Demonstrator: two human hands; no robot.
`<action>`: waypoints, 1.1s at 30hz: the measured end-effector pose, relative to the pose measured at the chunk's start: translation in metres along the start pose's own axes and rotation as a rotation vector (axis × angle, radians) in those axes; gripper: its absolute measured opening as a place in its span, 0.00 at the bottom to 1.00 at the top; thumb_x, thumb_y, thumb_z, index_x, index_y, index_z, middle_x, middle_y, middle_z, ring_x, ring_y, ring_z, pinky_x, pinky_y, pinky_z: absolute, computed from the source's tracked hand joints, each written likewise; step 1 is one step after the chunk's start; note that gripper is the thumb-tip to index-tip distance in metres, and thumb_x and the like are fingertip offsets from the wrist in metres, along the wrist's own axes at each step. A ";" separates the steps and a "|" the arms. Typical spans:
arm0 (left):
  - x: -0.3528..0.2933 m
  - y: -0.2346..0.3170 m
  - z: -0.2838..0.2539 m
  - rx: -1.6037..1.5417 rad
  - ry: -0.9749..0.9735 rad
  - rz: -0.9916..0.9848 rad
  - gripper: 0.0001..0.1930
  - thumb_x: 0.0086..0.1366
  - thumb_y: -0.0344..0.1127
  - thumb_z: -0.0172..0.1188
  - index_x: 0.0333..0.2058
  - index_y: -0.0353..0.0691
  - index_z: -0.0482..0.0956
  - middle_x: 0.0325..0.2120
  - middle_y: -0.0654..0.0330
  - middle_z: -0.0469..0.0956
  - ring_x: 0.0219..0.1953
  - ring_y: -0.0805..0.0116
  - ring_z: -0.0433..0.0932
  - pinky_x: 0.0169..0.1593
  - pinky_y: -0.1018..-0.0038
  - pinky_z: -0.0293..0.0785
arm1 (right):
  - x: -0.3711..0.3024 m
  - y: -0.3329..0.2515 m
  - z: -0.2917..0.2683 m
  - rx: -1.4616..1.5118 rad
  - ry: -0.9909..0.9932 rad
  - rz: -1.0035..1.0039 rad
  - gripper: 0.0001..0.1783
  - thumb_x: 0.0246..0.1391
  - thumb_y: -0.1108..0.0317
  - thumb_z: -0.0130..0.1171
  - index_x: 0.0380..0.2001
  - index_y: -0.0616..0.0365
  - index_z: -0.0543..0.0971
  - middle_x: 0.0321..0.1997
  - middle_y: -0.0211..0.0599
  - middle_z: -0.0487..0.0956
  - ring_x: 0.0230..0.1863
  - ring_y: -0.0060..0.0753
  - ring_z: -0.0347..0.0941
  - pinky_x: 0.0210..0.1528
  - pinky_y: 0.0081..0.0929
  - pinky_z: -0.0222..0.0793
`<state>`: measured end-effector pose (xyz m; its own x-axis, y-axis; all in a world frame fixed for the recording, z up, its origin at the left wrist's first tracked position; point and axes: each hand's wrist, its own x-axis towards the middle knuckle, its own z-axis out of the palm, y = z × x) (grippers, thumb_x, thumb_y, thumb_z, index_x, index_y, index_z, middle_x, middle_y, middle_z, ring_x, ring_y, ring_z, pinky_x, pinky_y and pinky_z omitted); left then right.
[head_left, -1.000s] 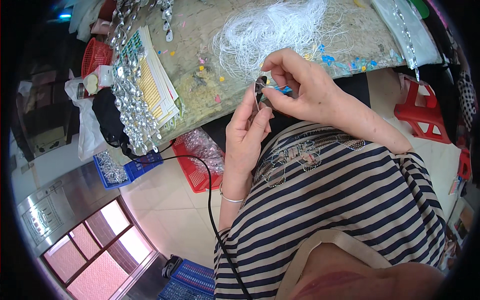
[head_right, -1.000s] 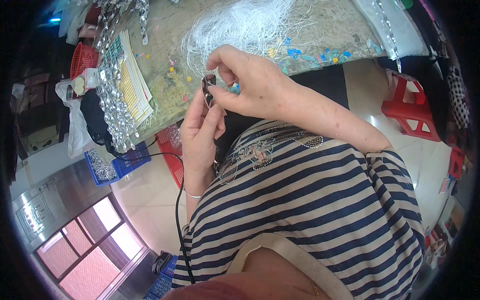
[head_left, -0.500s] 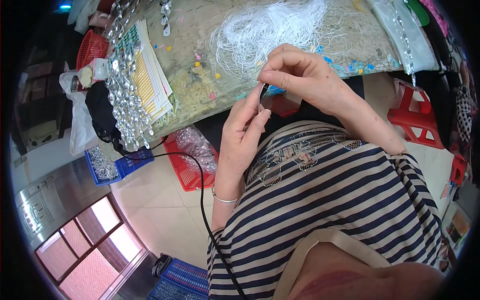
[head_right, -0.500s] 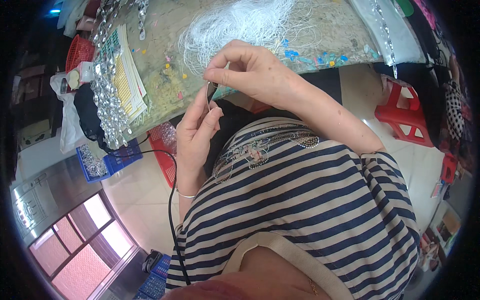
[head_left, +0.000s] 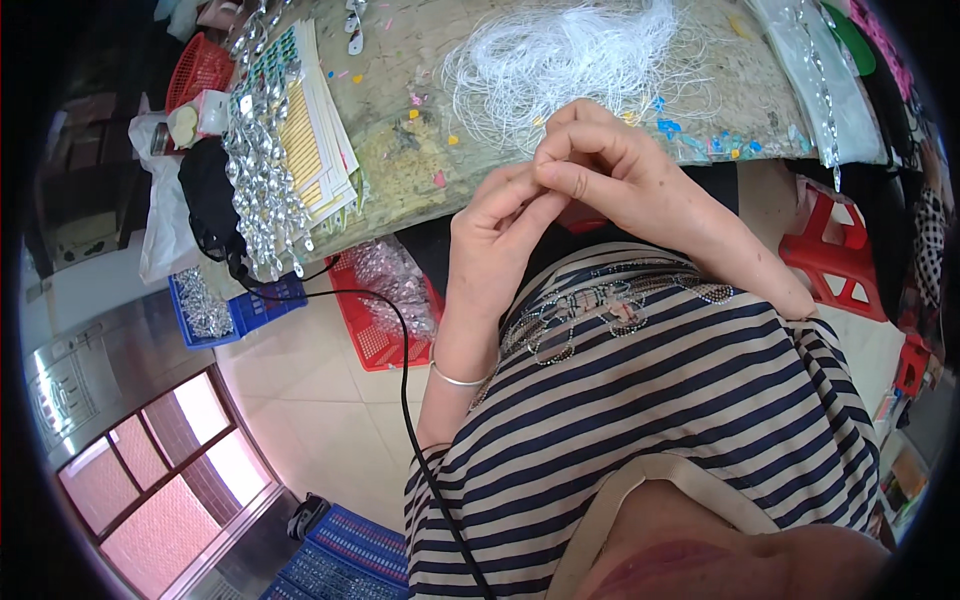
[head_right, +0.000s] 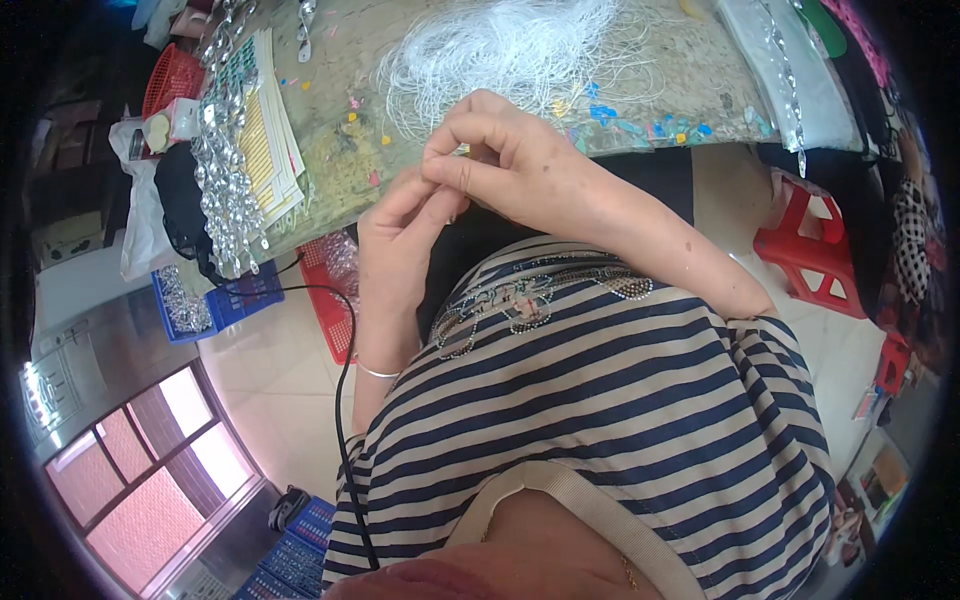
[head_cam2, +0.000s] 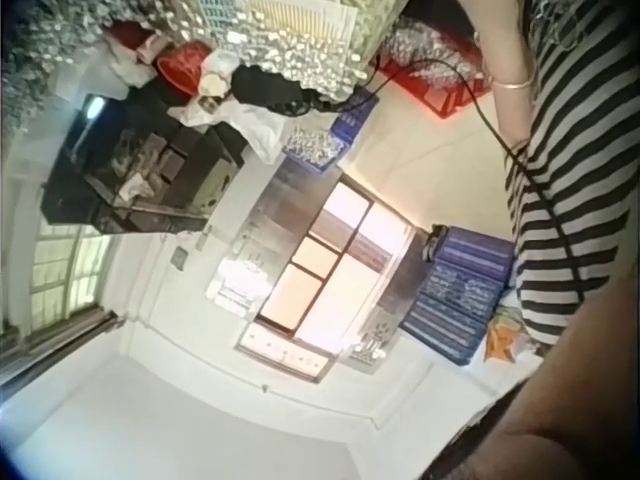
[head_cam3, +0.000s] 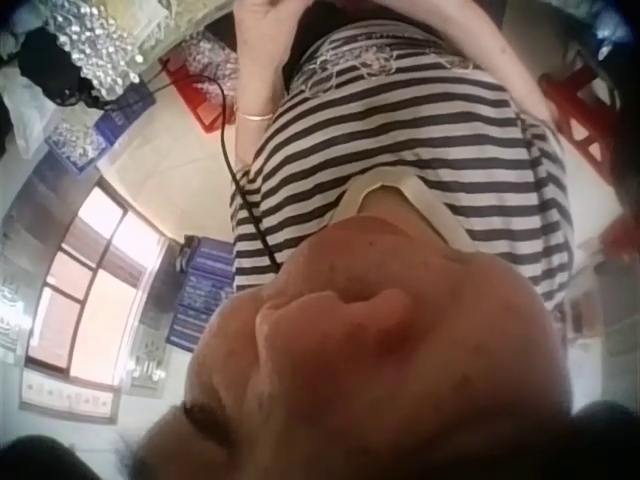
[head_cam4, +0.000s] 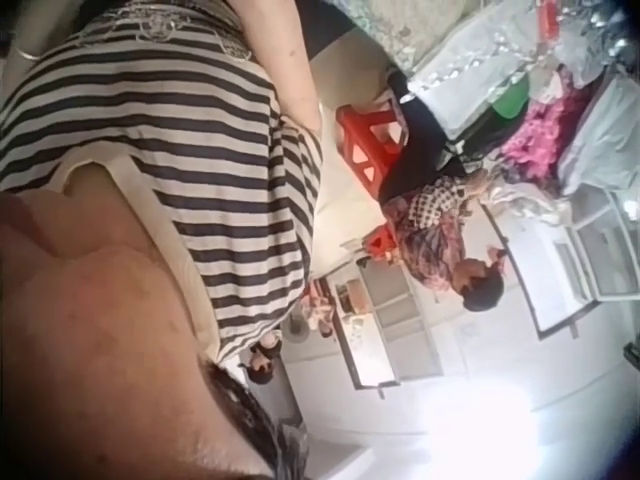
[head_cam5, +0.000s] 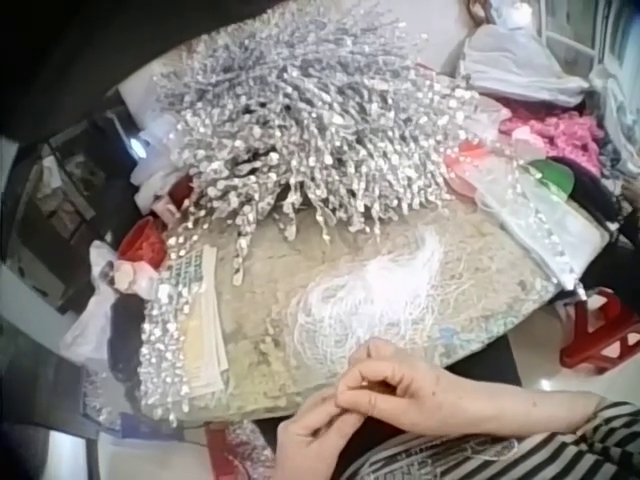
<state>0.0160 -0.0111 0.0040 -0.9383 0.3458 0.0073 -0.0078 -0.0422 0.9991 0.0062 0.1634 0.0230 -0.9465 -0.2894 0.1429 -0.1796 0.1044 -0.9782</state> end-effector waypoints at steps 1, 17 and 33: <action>0.001 0.000 0.001 -0.062 0.049 -0.098 0.10 0.59 0.23 0.60 0.40 0.34 0.80 0.38 0.62 0.76 0.33 0.79 0.72 0.36 0.84 0.68 | 0.000 0.001 0.000 0.000 0.000 -0.003 0.05 0.58 0.68 0.55 0.33 0.58 0.77 0.35 0.27 0.67 0.35 0.16 0.64 0.39 0.15 0.62; -0.030 -0.012 -0.042 0.067 0.159 -0.135 0.07 0.59 0.23 0.60 0.36 0.32 0.82 0.37 0.58 0.79 0.35 0.78 0.74 0.39 0.83 0.69 | -0.017 0.012 -0.063 -0.442 0.057 -0.019 0.04 0.54 0.72 0.57 0.28 0.62 0.77 0.27 0.30 0.71 0.30 0.24 0.66 0.35 0.19 0.61; -0.005 0.006 -0.005 -0.101 0.163 -0.160 0.08 0.61 0.27 0.59 0.37 0.30 0.81 0.26 0.58 0.80 0.29 0.76 0.76 0.37 0.82 0.72 | 0.002 0.009 -0.037 -0.172 0.067 -0.034 0.07 0.58 0.69 0.55 0.32 0.62 0.76 0.30 0.25 0.73 0.35 0.16 0.67 0.40 0.17 0.63</action>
<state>0.0193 -0.0175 0.0095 -0.9657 0.1999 -0.1658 -0.1875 -0.0950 0.9777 -0.0076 0.1987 0.0199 -0.9539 -0.2319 0.1905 -0.2493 0.2588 -0.9332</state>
